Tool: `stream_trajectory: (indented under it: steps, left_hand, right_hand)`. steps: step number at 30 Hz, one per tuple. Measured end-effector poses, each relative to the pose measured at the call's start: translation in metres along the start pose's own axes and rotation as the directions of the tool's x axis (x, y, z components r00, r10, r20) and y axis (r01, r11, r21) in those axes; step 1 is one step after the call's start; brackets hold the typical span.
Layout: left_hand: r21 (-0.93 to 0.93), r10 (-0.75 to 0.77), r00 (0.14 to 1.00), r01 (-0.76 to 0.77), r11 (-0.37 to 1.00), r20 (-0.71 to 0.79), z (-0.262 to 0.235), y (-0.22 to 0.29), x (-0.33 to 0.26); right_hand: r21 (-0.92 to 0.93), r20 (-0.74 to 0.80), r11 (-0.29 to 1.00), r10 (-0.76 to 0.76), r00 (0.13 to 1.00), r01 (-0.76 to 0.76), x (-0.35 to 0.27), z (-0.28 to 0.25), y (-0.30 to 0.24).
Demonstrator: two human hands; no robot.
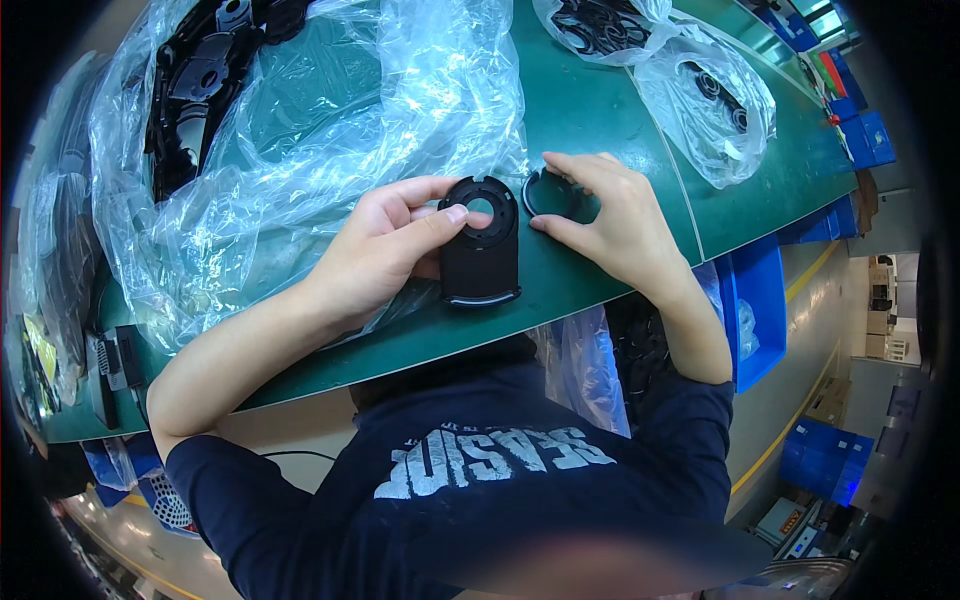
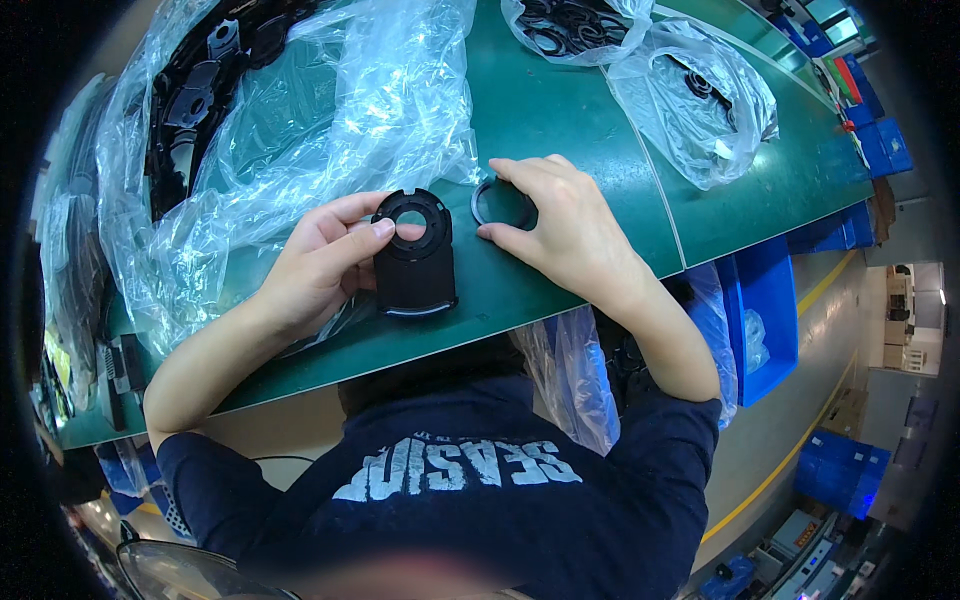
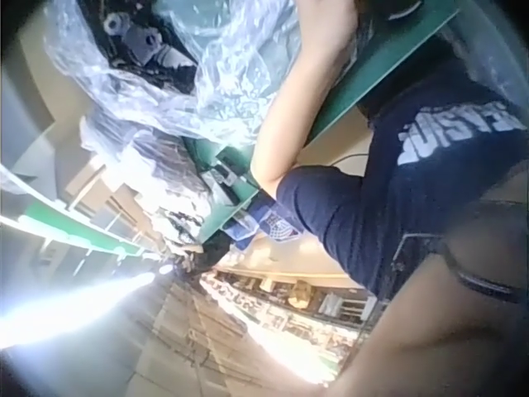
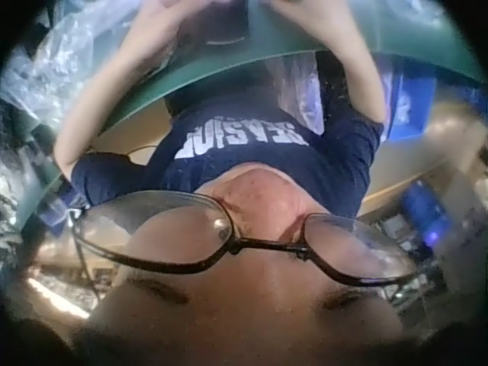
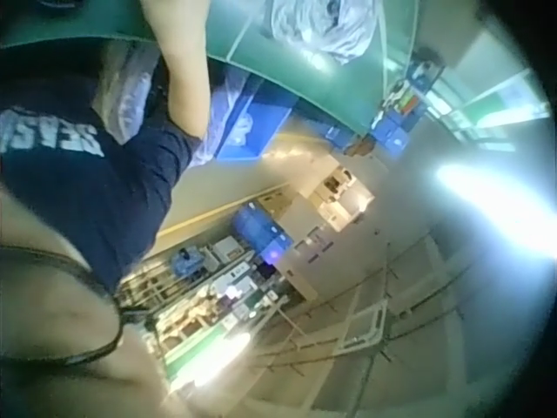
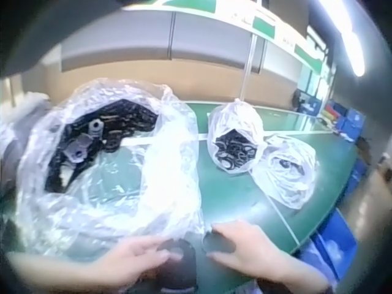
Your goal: The person assembles black plastic lighting fixture components by hand, snapping retaining rings onto circular fixture bases.
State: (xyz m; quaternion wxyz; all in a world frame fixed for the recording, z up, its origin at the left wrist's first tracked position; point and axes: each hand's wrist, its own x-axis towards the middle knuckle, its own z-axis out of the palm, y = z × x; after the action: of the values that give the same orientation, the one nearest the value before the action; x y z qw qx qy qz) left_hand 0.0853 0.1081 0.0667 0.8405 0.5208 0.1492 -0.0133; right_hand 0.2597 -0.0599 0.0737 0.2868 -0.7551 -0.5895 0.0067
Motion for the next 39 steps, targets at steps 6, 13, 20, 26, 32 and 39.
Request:
stream_trajectory:
  steps: [6, 13, 20, 26, 32, 39]
  left_hand:
    - [0.04, -0.017, 1.0, 0.017, 0.999, 0.0, 0.002, 0.001, -0.001]
    - [-0.031, 0.004, 0.996, -0.001, 1.0, 0.091, 0.0, -0.004, -0.001]
    - [-0.145, 0.006, 0.991, 0.014, 0.989, 0.137, 0.002, -0.004, -0.002]
    - [0.039, 0.014, 0.991, -0.019, 0.999, 0.131, -0.003, -0.007, -0.003]
    - [0.123, 0.03, 1.0, -0.03, 0.992, 0.005, 0.006, -0.006, -0.007]
    - [0.309, 0.124, 0.988, -0.146, 0.94, 0.089, 0.003, -0.007, -0.008]
  right_hand:
    - [0.401, -0.082, 0.91, 0.155, 0.985, -0.109, -0.002, 0.001, -0.009]
    - [0.369, -0.189, 0.926, -0.009, 0.982, 0.08, -0.005, 0.009, -0.044]
    - [0.13, -0.27, 0.977, -0.128, 0.954, 0.168, -0.003, 0.018, -0.051]
    - [0.057, -0.243, 0.98, -0.172, 0.955, 0.191, -0.004, 0.019, -0.054]
    - [0.027, -0.238, 0.971, -0.225, 0.945, 0.238, -0.003, 0.021, -0.053]
    - [0.479, -0.073, 0.877, 0.067, 0.995, -0.024, 0.006, 0.017, -0.045]
